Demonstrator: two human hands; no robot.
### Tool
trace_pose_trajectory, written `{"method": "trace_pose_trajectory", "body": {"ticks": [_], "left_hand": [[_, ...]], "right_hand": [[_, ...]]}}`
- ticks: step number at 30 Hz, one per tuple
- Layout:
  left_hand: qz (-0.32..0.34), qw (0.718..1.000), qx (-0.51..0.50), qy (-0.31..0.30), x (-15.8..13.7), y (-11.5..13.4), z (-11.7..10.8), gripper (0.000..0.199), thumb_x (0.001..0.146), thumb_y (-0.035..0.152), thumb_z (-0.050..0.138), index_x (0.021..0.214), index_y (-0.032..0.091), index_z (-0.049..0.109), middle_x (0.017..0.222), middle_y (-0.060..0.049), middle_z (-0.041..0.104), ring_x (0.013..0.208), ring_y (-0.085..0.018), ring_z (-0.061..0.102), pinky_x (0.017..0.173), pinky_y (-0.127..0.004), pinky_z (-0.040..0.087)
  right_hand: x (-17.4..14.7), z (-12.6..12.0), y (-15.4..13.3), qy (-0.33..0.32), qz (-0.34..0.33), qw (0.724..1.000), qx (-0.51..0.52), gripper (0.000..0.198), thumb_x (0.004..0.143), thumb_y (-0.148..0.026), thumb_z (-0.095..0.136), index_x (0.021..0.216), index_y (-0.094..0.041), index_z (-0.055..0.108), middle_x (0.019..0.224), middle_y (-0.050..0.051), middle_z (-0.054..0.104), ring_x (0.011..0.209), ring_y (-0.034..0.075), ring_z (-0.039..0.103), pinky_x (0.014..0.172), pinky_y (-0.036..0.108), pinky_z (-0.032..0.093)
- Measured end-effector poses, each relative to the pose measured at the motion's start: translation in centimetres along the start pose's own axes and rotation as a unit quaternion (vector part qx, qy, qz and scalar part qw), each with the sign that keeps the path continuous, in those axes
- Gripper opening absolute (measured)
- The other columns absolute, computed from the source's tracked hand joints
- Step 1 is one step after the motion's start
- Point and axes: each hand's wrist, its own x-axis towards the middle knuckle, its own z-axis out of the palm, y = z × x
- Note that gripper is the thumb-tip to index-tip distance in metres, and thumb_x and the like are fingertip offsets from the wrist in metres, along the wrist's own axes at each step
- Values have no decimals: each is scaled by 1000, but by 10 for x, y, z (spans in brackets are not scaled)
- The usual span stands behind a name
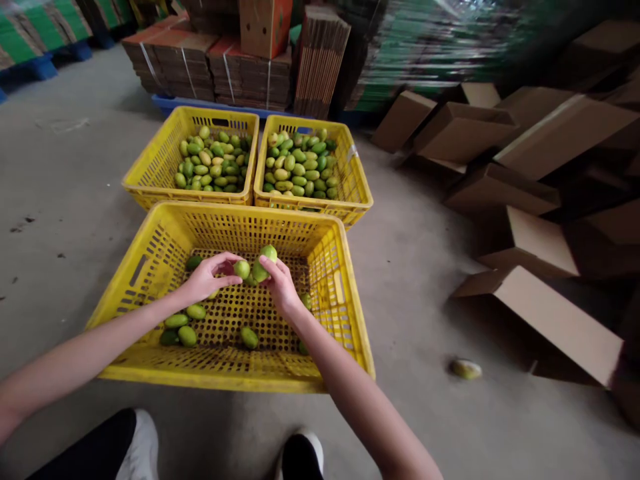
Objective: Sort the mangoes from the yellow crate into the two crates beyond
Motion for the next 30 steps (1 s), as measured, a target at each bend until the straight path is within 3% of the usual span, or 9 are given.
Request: {"method": "trace_pose_trajectory", "body": {"ticks": [9,15,19,25,30], "left_hand": [[-1,999,-27,35,0,0,0,40,68,37,81,101,20,66,90,-2,68,81,-16,62,76,-29,49],[13,999,-1,33,-2,-1,0,40,69,38,81,101,21,65,95,-2,68,78,-15,61,75,-28,49],[61,997,24,44,-2,-5,-3,37,71,37,81,102,21,67,98,-4,65,80,-15,60,76,-28,50],[123,991,32,48,0,-9,-6,34,73,33,80,103,21,68,97,-3,62,76,-13,60,71,-27,51],[104,993,6,47,-1,-2,-4,35,71,29,81,102,19,67,100,-3,61,75,-12,60,72,-26,51]], "right_hand": [[-2,-4,-10,-36,-16,998,41,31,61,-33,84,86,-22,70,81,1,68,62,14,54,57,28,45],[-1,-4,-9,-55,-63,996,-18,42,53,-20,89,89,-26,68,89,-1,71,82,18,64,80,34,52],[-1,-4,-10,-73,-105,990,-56,45,54,-18,90,91,-27,65,100,1,73,94,20,66,93,38,50],[3,-8,-6,-107,-117,985,-63,48,56,-18,89,94,-26,60,108,1,73,98,18,67,95,36,52],[4,-9,-3,-112,-114,985,-66,49,57,-19,89,94,-26,58,112,1,73,99,19,68,94,36,53]]}}
